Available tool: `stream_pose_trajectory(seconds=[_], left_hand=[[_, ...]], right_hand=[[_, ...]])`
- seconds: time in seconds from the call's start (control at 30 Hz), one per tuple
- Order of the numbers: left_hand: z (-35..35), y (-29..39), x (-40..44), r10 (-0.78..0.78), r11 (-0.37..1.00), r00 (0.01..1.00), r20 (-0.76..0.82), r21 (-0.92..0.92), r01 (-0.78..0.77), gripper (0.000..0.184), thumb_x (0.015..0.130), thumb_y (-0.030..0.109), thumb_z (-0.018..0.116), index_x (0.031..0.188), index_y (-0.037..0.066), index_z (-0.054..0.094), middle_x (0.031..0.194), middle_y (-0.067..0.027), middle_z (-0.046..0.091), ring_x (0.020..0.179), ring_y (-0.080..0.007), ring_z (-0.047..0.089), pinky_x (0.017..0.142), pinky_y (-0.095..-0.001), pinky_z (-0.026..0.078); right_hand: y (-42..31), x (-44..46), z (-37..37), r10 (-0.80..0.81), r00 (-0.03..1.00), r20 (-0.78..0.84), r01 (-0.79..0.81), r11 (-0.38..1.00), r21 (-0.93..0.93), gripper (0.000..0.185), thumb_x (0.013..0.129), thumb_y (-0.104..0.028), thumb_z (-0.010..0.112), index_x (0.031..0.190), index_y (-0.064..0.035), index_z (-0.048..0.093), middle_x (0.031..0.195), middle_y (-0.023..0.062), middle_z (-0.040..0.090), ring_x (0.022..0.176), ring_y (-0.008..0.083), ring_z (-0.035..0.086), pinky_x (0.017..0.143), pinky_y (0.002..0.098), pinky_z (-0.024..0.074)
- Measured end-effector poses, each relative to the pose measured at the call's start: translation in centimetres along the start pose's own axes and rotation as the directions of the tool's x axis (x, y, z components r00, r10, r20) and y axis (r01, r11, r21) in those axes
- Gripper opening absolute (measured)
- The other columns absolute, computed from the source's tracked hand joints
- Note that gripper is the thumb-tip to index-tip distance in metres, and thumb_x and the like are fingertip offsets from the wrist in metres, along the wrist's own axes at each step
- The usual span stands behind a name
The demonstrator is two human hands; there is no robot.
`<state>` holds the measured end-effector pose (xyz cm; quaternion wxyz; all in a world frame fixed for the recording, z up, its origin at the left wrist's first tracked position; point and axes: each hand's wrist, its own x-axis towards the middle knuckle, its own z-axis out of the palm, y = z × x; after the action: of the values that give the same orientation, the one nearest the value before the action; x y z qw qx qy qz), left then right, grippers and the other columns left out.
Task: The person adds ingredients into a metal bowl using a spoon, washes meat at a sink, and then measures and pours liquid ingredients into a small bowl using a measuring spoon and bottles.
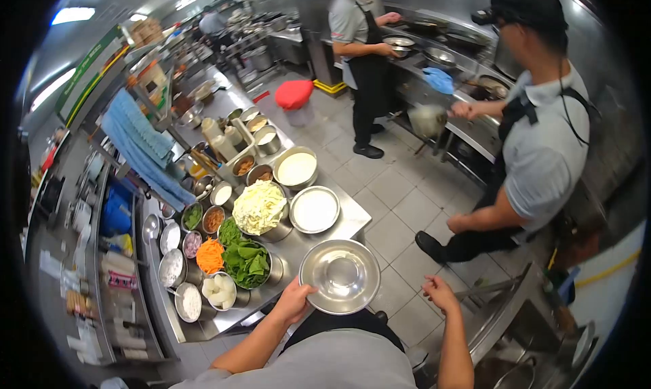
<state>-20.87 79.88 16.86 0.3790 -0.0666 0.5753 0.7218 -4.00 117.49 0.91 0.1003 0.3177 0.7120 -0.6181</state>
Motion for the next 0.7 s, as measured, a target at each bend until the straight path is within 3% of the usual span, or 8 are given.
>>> stream_pose_trajectory(seconds=[0.07, 0.2, 0.3, 0.37, 0.47, 0.67, 0.7], left_hand=[[0.7, 0.1, 1.1, -0.009, 0.996, 1.000, -0.023, -0.093, 0.007, 0.057, 0.082, -0.001, 0.051, 0.138, 0.004, 0.040, 0.123, -0.0098, 0.057, 0.109, -0.0171, 0.056, 0.094, -0.0308, 0.044], [1.9, -0.1, 3.9, -0.017, 0.974, 0.999, 0.033, -0.225, 0.024, 0.056, 0.082, -0.001, 0.051, 0.137, 0.003, 0.041, 0.122, -0.0100, 0.057, 0.109, -0.0170, 0.057, 0.093, -0.0304, 0.046], [2.6, 0.0, 6.1, -0.044, 0.962, 0.999, 0.021, -0.268, 0.049, 0.059, 0.082, -0.002, 0.051, 0.139, 0.004, 0.039, 0.123, -0.0105, 0.057, 0.111, -0.0182, 0.056, 0.093, -0.0310, 0.046], [2.5, -0.5, 8.6, 0.108, 0.931, 0.994, 0.029, -0.353, -0.091, 0.061, 0.081, -0.004, 0.051, 0.140, 0.005, 0.038, 0.126, -0.0109, 0.055, 0.113, -0.0199, 0.056, 0.095, -0.0325, 0.046], [3.1, 1.3, 12.1, 0.116, 0.897, 0.993, -0.006, -0.429, -0.108, 0.064, 0.081, -0.006, 0.051, 0.142, 0.005, 0.036, 0.128, -0.0115, 0.053, 0.117, -0.0209, 0.054, 0.098, -0.0350, 0.046], [4.9, 6.6, 19.3, 0.152, 0.834, 0.984, -0.091, -0.522, -0.177, 0.062, 0.086, -0.002, 0.051, 0.144, 0.004, 0.032, 0.132, -0.0118, 0.051, 0.115, -0.0209, 0.055, 0.099, -0.0343, 0.045], [4.8, 7.3, 20.3, 0.148, 0.852, 0.986, -0.074, -0.496, -0.165, 0.061, 0.087, 0.000, 0.051, 0.145, 0.004, 0.031, 0.132, -0.0114, 0.051, 0.116, -0.0205, 0.054, 0.099, -0.0338, 0.044]], right_hand=[[-4.7, 1.6, -0.9, -0.081, 0.997, 0.015, 0.077, 0.982, 0.175, 0.042, 0.091, -0.017, 0.063, 0.129, -0.0041, 0.050, 0.099, 0.0049, 0.065, 0.076, 0.0131, 0.062, 0.065, 0.0273, 0.0494], [-10.7, 6.0, -0.5, -0.144, 0.985, 0.100, 0.116, 0.962, 0.247, 0.044, 0.092, -0.013, 0.060, 0.132, -0.0031, 0.045, 0.099, 0.0073, 0.065, 0.077, 0.0133, 0.062, 0.065, 0.0258, 0.0490], [-14.9, 9.9, 0.3, -0.160, 0.972, 0.170, 0.122, 0.969, 0.214, 0.045, 0.093, -0.011, 0.058, 0.135, -0.0026, 0.042, 0.099, 0.0081, 0.066, 0.077, 0.0134, 0.062, 0.066, 0.0263, 0.0498], [-17.5, 12.6, 0.5, -0.153, 0.960, 0.234, 0.111, 0.977, 0.182, 0.049, 0.094, -0.011, 0.058, 0.137, -0.0022, 0.039, 0.098, 0.0083, 0.066, 0.077, 0.0133, 0.061, 0.067, 0.0266, 0.0502], [-19.3, 17.9, -0.3, -0.173, 0.941, 0.290, 0.124, 0.976, 0.179, 0.052, 0.093, -0.012, 0.060, 0.139, -0.0023, 0.037, 0.096, 0.0087, 0.065, 0.076, 0.0135, 0.061, 0.067, 0.0265, 0.0504], [-24.9, 25.8, -1.1, -0.101, 0.967, 0.235, 0.070, 0.988, 0.137, 0.064, 0.091, -0.006, 0.061, 0.146, -0.0014, 0.028, 0.088, 0.0099, 0.064, 0.064, 0.0132, 0.059, 0.057, 0.0271, 0.0497], [-25.3, 27.7, -0.9, -0.172, 0.966, 0.195, 0.137, 0.975, 0.177, 0.064, 0.091, -0.006, 0.061, 0.146, -0.0016, 0.028, 0.087, 0.0096, 0.063, 0.064, 0.0127, 0.058, 0.057, 0.0269, 0.0496]])
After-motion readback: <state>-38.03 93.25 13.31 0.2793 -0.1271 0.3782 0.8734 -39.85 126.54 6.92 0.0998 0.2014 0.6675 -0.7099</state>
